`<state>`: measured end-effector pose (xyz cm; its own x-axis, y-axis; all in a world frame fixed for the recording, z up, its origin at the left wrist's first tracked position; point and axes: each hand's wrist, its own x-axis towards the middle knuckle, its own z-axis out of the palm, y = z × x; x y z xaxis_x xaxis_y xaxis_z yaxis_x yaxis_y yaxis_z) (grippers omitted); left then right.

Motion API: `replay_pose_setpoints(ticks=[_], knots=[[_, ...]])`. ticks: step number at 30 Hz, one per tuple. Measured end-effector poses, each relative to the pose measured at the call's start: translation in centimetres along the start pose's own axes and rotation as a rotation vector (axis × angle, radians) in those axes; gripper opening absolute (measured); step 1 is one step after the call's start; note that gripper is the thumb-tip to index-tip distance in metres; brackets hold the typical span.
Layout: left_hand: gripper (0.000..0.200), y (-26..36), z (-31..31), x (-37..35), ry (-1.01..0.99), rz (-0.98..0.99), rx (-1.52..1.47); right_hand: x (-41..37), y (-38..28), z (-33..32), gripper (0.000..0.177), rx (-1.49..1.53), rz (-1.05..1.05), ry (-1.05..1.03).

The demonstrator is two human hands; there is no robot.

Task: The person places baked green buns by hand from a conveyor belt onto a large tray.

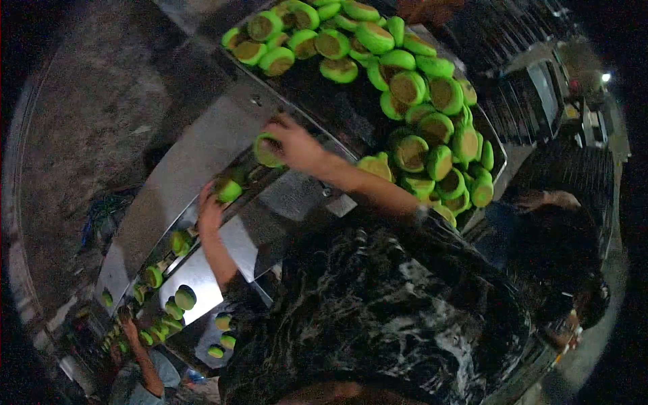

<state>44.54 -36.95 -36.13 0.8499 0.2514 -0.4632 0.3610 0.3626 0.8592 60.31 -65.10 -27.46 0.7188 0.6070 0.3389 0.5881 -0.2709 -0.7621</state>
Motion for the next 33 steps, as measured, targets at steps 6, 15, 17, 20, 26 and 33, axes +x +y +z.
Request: replay_pose_setpoints(ticks=[6,15,17,20,26,33], knots=[[0.039,1.1,-1.8,-2.9,1.089,0.451,1.761,-1.6,1.8,-2.4,0.036,-0.251,0.246,-0.43],[0.061,-3.1,38.3,-4.9,-0.634,0.513,1.424,-14.6,12.1,-18.5,0.034,-0.824,-0.06,-0.628],[0.057,-8.4,38.8,-4.7,-0.553,0.715,1.466,-14.1,9.9,-18.2,0.031,-0.849,0.012,-0.539],[0.046,-6.8,38.3,-8.1,-0.348,0.858,1.465,-13.4,10.5,-16.4,0.032,-1.329,-0.049,-0.609],[0.042,-5.1,34.4,-10.0,-0.49,0.898,1.207,-1.0,1.0,-13.1,0.037,-0.22,0.358,-0.157],[0.034,6.9,13.1,-12.1,-0.508,0.109,0.369,-1.8,1.8,7.2,0.039,-0.126,-0.816,-0.385]])
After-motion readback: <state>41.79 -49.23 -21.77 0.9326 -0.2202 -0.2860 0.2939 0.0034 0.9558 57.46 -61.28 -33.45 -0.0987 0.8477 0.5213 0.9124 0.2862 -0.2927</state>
